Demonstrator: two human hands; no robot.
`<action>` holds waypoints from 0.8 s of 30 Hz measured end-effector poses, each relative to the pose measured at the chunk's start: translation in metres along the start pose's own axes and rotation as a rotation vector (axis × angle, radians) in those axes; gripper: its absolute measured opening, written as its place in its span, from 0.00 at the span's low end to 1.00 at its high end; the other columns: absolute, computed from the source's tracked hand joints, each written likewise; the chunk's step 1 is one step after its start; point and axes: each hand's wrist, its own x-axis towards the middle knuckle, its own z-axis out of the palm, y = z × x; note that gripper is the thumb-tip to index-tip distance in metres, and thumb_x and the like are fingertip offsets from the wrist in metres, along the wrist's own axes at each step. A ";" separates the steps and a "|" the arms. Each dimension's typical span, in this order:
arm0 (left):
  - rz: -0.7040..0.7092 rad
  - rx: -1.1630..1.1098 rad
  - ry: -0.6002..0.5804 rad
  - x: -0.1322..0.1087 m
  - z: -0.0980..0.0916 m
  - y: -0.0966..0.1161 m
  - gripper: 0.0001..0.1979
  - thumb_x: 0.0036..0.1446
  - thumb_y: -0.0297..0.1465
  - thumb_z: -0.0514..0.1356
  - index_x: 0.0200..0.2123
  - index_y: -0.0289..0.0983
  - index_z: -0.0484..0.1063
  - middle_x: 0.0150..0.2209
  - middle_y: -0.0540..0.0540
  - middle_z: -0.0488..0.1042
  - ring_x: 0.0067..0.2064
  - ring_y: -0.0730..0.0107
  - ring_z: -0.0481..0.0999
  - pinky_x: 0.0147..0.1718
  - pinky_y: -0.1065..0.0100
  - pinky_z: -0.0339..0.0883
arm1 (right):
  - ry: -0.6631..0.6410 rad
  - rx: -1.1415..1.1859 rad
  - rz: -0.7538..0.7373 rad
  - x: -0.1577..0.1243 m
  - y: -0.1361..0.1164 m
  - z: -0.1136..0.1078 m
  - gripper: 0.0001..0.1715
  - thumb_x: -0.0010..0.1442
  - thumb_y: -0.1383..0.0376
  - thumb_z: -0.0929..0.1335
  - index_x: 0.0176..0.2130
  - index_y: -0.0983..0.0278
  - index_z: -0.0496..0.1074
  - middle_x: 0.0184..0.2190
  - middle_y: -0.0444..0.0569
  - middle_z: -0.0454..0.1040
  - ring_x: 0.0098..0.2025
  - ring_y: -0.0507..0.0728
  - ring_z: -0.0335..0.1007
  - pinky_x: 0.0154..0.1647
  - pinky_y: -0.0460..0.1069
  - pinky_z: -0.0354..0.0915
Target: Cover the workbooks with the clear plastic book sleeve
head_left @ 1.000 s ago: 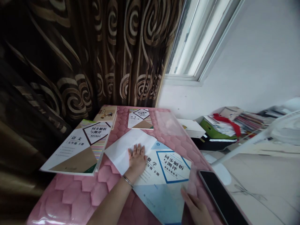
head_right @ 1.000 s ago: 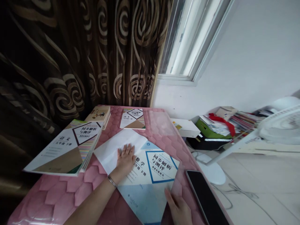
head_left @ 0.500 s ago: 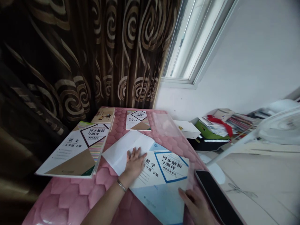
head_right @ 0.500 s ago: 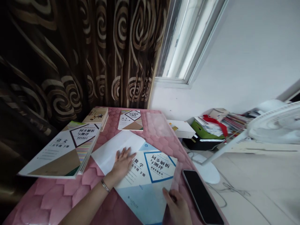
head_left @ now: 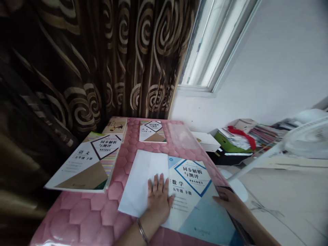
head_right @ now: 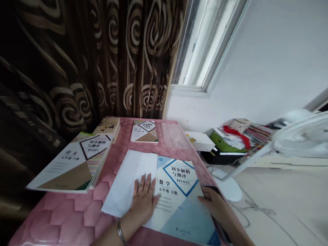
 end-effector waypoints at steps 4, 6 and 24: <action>-0.014 0.020 0.033 -0.002 0.001 -0.001 0.32 0.65 0.48 0.42 0.68 0.42 0.47 0.70 0.42 0.45 0.70 0.48 0.45 0.63 0.40 0.45 | -0.019 -0.325 -0.096 0.004 -0.003 0.008 0.25 0.46 0.62 0.67 0.45 0.65 0.73 0.36 0.58 0.79 0.41 0.71 0.76 0.42 0.61 0.71; -0.038 0.033 0.058 -0.001 0.001 0.002 0.31 0.66 0.48 0.42 0.68 0.42 0.50 0.70 0.39 0.47 0.69 0.47 0.47 0.63 0.39 0.46 | 0.101 -0.534 -0.246 0.000 -0.018 0.021 0.33 0.49 0.63 0.65 0.55 0.64 0.68 0.49 0.63 0.74 0.51 0.75 0.71 0.47 0.67 0.67; -0.154 0.235 0.093 -0.109 0.006 -0.027 0.41 0.54 0.43 0.60 0.68 0.48 0.47 0.68 0.43 0.51 0.69 0.45 0.49 0.63 0.37 0.41 | -0.632 -0.651 -1.032 0.012 -0.208 0.241 0.33 0.69 0.56 0.55 0.67 0.66 0.53 0.69 0.52 0.47 0.71 0.62 0.40 0.69 0.60 0.39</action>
